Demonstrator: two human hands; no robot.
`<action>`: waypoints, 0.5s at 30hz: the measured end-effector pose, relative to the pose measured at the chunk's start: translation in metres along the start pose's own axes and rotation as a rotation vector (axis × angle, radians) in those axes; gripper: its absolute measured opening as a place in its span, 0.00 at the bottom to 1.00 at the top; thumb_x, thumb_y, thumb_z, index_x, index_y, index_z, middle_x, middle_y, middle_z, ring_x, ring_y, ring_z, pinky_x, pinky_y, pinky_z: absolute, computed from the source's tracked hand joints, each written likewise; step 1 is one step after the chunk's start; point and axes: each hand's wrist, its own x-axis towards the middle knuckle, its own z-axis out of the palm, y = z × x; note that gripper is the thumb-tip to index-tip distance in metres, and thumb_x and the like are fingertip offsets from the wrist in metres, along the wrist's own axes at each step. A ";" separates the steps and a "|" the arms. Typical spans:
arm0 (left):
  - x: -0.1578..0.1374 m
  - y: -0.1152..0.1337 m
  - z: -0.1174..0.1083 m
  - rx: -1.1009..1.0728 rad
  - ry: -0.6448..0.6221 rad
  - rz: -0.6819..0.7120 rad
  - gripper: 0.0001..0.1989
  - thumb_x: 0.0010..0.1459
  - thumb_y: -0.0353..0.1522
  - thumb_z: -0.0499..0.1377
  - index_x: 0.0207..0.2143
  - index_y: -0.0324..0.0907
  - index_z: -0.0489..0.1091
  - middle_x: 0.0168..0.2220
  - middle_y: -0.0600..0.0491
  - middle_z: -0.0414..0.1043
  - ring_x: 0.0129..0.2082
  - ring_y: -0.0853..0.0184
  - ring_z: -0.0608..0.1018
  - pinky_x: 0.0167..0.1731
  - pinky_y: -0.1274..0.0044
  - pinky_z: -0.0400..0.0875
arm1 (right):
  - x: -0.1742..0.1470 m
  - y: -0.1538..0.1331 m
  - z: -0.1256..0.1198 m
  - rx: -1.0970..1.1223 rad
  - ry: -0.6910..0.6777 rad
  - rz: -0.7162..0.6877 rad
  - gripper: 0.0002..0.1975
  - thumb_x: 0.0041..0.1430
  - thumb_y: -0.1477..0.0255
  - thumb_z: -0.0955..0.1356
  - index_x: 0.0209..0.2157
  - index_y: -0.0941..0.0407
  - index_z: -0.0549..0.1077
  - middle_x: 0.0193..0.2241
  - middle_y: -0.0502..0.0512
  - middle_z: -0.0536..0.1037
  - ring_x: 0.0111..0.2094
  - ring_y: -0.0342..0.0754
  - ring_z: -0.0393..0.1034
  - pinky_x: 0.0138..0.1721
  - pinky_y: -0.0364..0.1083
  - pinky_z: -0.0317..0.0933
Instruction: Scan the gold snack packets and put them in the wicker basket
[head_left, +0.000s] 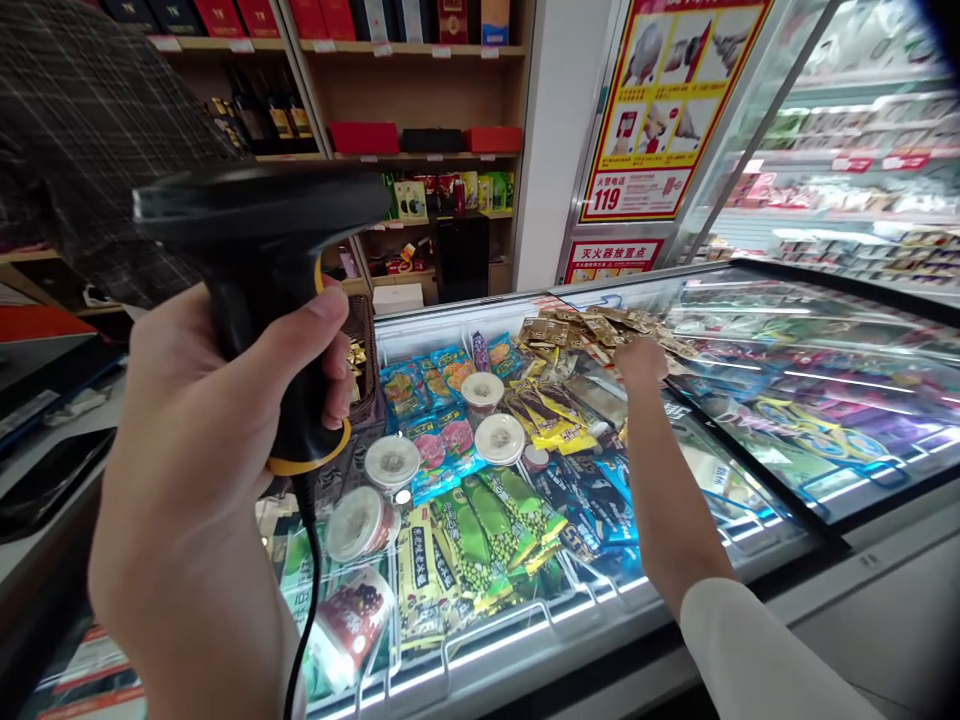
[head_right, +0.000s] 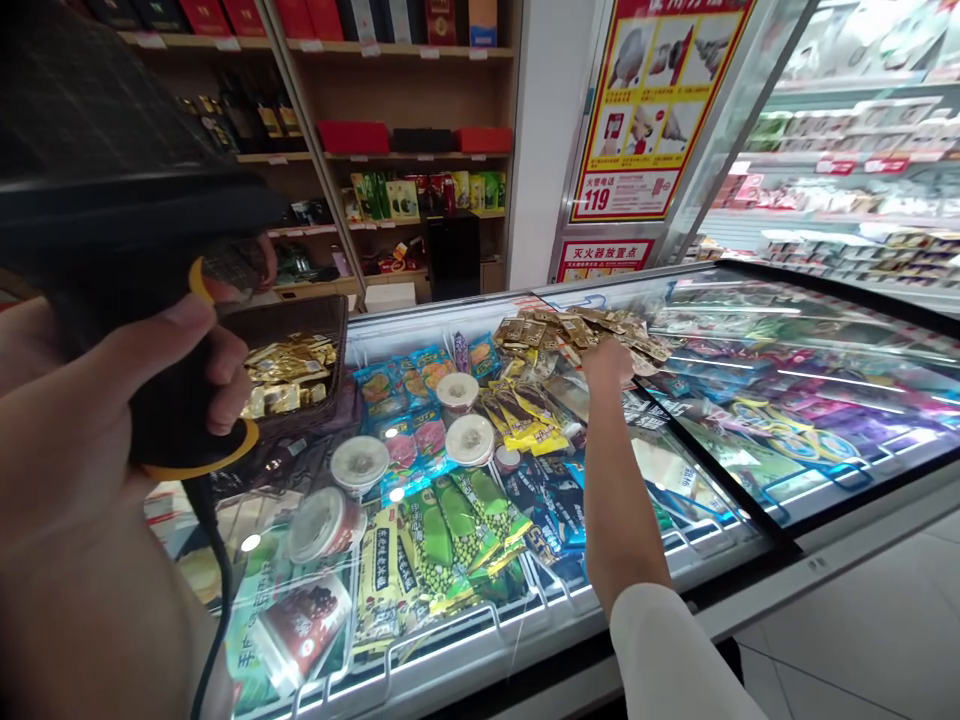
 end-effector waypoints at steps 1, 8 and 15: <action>0.000 0.000 0.001 0.007 -0.005 0.007 0.06 0.55 0.29 0.66 0.28 0.42 0.72 0.19 0.58 0.68 0.12 0.73 0.68 0.09 0.79 0.60 | -0.001 0.001 0.002 -0.014 0.011 0.018 0.22 0.63 0.63 0.67 0.50 0.66 0.77 0.47 0.79 0.77 0.53 0.69 0.72 0.52 0.62 0.66; -0.002 0.004 0.004 -0.033 -0.037 0.010 0.07 0.57 0.30 0.65 0.27 0.43 0.71 0.18 0.59 0.67 0.12 0.74 0.68 0.10 0.80 0.61 | 0.007 0.010 0.020 -0.043 -0.075 0.063 0.32 0.60 0.58 0.68 0.60 0.62 0.69 0.61 0.77 0.68 0.65 0.69 0.59 0.62 0.68 0.53; -0.002 0.002 0.002 -0.056 -0.020 0.027 0.04 0.56 0.29 0.65 0.29 0.43 0.74 0.19 0.59 0.68 0.12 0.73 0.69 0.10 0.80 0.62 | 0.006 -0.002 0.007 -0.157 -0.251 0.011 0.38 0.56 0.46 0.69 0.56 0.61 0.74 0.58 0.79 0.70 0.64 0.74 0.58 0.60 0.72 0.54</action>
